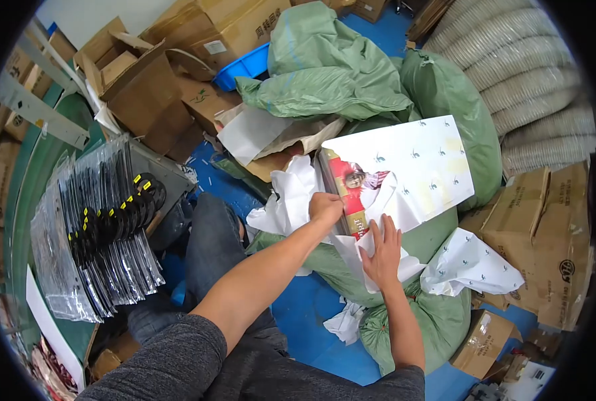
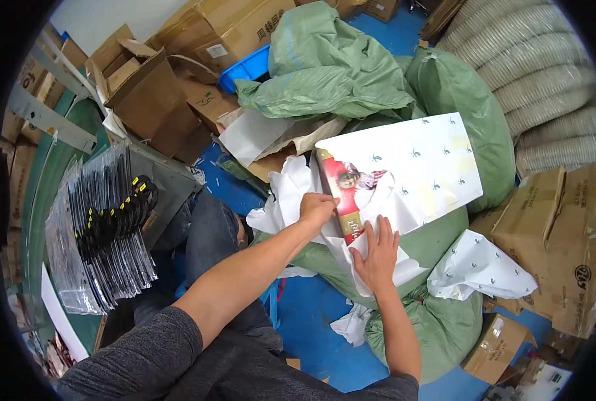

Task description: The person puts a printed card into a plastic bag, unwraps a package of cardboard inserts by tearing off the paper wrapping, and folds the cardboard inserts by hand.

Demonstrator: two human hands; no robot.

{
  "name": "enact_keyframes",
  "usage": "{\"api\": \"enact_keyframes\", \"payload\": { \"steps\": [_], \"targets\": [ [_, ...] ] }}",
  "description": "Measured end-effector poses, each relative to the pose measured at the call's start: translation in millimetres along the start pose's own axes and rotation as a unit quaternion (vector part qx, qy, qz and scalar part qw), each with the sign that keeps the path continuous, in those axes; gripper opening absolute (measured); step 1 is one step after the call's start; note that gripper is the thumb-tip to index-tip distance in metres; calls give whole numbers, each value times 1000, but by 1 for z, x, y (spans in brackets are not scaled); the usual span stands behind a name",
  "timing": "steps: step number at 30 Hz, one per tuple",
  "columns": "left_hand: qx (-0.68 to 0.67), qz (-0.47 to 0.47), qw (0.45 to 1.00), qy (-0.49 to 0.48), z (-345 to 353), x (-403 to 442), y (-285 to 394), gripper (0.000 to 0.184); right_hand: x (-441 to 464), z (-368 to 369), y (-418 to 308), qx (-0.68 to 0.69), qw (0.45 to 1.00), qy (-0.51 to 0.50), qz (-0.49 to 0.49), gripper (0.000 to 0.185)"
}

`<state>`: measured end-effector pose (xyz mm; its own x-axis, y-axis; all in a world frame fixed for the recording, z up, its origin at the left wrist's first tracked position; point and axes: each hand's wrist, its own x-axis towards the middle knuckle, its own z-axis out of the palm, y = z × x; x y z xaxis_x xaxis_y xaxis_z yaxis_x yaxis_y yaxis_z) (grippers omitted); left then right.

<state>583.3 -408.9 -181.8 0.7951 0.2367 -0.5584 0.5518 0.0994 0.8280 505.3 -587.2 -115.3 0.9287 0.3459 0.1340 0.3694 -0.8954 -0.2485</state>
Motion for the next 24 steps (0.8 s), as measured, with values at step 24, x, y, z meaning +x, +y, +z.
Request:
{"api": "enact_keyframes", "payload": {
  "steps": [24],
  "targets": [
    [-47, 34, 992, -109, -20, -17, -2, 18, 68, 23, -62, -79, 991, 77, -73, 45]
  ]
}}
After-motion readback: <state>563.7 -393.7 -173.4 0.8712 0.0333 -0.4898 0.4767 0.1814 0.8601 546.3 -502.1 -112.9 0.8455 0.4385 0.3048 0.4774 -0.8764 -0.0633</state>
